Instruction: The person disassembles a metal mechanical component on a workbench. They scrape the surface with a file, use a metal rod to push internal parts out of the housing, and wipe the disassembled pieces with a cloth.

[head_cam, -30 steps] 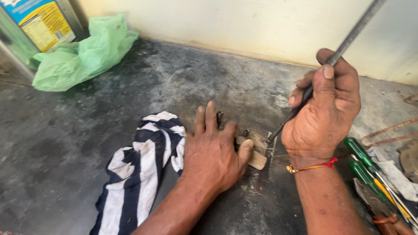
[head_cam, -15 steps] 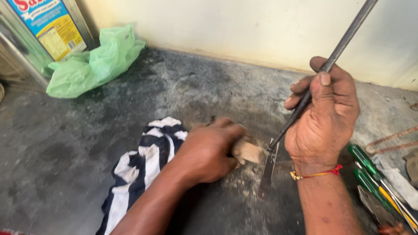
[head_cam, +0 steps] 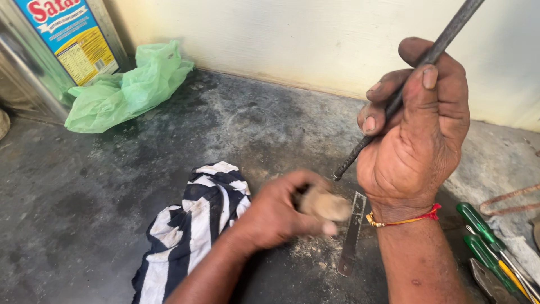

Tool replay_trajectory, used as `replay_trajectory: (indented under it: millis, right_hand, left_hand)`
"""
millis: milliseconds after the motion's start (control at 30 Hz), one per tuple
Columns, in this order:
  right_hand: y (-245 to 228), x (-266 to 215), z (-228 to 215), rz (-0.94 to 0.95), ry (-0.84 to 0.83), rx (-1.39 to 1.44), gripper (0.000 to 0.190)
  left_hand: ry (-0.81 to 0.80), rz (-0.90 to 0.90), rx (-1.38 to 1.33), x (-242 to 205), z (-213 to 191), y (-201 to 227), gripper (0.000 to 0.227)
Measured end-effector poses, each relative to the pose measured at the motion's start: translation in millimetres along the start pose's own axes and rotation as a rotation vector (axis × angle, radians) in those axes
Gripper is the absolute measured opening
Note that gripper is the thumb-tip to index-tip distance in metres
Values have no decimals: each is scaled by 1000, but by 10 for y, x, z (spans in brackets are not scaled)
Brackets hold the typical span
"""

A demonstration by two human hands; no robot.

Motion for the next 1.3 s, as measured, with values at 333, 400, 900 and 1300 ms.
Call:
replay_trajectory:
  millis: [333,400,900,1300]
  right_hand:
    - [117,-37,-123,-23,-14,2,21]
    - [135,-43,-177,-7,13,10,20]
    - [198,-61,-90,-2,68,-26,25]
    - [104,-31,-26,-128,79,-209,20]
  left_hand:
    - [142,185,321,-30,-21,-163,75]
    - [178,135,297,-26,-34,-169,77]
    - [294,241,381,-59,28,-104,71]
    - [324,220,397,-18,40,-28,68]
Point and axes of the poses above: each hand's wrist, its own x-axis towards the middle knuckle, its own z-axis out of the palm, y = z × x, the point moved 4 cm from there along x, towards the middle knuckle, and after that the axes turned 15 degrees about z, right-handed, at the moved point
